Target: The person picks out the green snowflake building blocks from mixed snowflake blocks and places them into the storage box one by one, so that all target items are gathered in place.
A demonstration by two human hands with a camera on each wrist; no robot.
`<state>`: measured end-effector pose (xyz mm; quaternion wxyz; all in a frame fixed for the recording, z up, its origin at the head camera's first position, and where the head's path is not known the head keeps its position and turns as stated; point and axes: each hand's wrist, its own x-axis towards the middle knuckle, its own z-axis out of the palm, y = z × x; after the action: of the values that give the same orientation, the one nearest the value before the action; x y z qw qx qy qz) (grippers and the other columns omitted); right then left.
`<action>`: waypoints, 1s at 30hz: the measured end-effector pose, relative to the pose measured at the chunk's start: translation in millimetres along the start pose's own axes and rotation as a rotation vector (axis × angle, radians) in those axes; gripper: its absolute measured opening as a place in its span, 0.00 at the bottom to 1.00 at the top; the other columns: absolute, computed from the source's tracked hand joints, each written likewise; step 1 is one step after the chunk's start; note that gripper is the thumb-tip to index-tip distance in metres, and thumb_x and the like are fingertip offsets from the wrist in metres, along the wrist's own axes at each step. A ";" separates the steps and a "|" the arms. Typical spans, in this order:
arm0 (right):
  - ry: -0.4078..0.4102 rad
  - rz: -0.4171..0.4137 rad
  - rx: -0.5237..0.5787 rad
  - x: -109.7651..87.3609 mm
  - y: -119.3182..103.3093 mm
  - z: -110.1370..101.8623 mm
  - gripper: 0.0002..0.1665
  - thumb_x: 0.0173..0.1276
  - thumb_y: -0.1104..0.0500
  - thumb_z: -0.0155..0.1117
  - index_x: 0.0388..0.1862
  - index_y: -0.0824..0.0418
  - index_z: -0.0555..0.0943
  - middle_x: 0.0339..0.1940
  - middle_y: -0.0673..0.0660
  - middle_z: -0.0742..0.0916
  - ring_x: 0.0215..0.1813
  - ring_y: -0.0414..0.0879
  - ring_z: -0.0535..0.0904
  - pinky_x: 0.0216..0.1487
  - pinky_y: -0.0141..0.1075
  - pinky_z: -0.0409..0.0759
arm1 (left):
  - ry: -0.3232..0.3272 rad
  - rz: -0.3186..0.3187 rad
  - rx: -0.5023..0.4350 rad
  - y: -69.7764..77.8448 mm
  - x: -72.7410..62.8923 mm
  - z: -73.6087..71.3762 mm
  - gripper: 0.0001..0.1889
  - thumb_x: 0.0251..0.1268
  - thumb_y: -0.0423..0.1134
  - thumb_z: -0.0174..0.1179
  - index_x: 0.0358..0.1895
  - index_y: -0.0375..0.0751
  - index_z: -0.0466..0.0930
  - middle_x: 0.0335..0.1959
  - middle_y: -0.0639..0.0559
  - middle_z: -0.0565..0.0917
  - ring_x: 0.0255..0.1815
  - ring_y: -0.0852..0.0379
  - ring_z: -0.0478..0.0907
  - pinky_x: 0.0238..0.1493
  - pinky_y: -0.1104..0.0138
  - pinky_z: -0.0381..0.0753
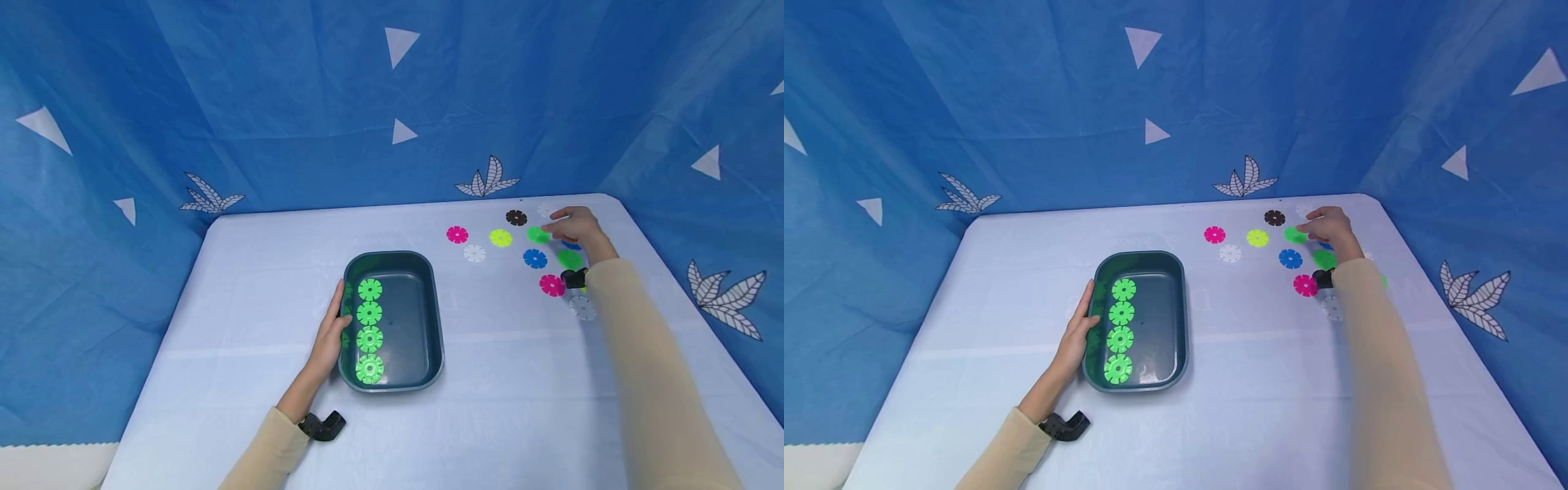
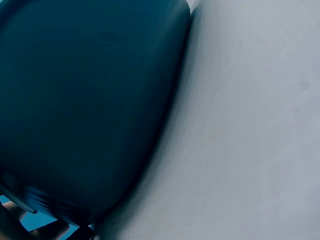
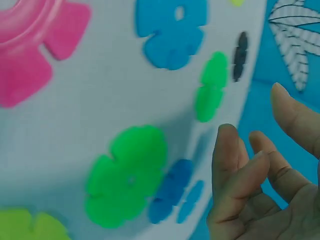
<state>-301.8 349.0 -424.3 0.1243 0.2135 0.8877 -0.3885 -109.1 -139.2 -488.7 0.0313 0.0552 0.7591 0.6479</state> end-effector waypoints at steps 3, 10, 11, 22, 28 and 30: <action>0.008 0.015 -0.025 5.3 5.0 6.4 0.36 0.67 0.51 0.65 0.67 0.68 0.67 0.63 0.70 0.72 0.50 0.54 0.77 0.42 0.36 0.77 | 0.000 0.005 0.002 0.0 0.4 0.2 0.33 0.74 0.32 0.36 0.80 0.53 0.41 0.82 0.54 0.41 0.82 0.51 0.34 0.79 0.48 0.34; 0.028 0.018 -0.110 4.4 7.0 18.4 0.37 0.64 0.51 0.68 0.66 0.69 0.69 0.61 0.69 0.73 0.55 0.59 0.72 0.56 0.50 0.77 | -0.009 0.017 0.010 -0.7 1.0 0.6 0.34 0.74 0.31 0.35 0.80 0.52 0.40 0.82 0.53 0.41 0.82 0.51 0.34 0.79 0.47 0.34; 0.022 0.018 -0.123 3.5 6.3 19.9 0.38 0.65 0.51 0.67 0.67 0.69 0.68 0.62 0.70 0.72 0.55 0.60 0.70 0.57 0.51 0.76 | -0.007 0.016 0.011 -1.0 1.1 0.4 0.34 0.74 0.31 0.35 0.80 0.52 0.40 0.82 0.53 0.41 0.82 0.51 0.34 0.79 0.48 0.34; 0.054 0.060 -0.200 6.4 3.1 29.5 0.35 0.64 0.52 0.67 0.65 0.68 0.70 0.64 0.70 0.71 0.57 0.62 0.67 0.51 0.51 0.78 | -0.004 0.013 0.017 -2.4 -0.1 0.0 0.34 0.74 0.31 0.35 0.80 0.52 0.41 0.82 0.54 0.41 0.82 0.51 0.34 0.79 0.48 0.34; 0.067 0.059 -0.212 5.1 0.2 30.5 0.34 0.63 0.53 0.68 0.63 0.69 0.70 0.61 0.70 0.72 0.54 0.61 0.67 0.48 0.50 0.77 | 0.000 0.010 0.023 -1.6 0.3 0.0 0.34 0.74 0.31 0.35 0.80 0.53 0.40 0.82 0.54 0.41 0.82 0.52 0.34 0.80 0.49 0.34; 0.073 0.057 -0.214 4.0 -0.9 30.7 0.34 0.63 0.53 0.68 0.62 0.69 0.69 0.60 0.70 0.72 0.53 0.61 0.67 0.47 0.50 0.77 | 0.001 0.010 0.027 -1.2 0.5 0.1 0.34 0.74 0.32 0.35 0.80 0.53 0.41 0.82 0.54 0.41 0.82 0.51 0.34 0.79 0.48 0.34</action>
<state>-304.1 326.7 -445.8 0.1247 0.2383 0.9216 -0.2799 -109.7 -139.2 -490.0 0.0267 0.0591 0.7673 0.6379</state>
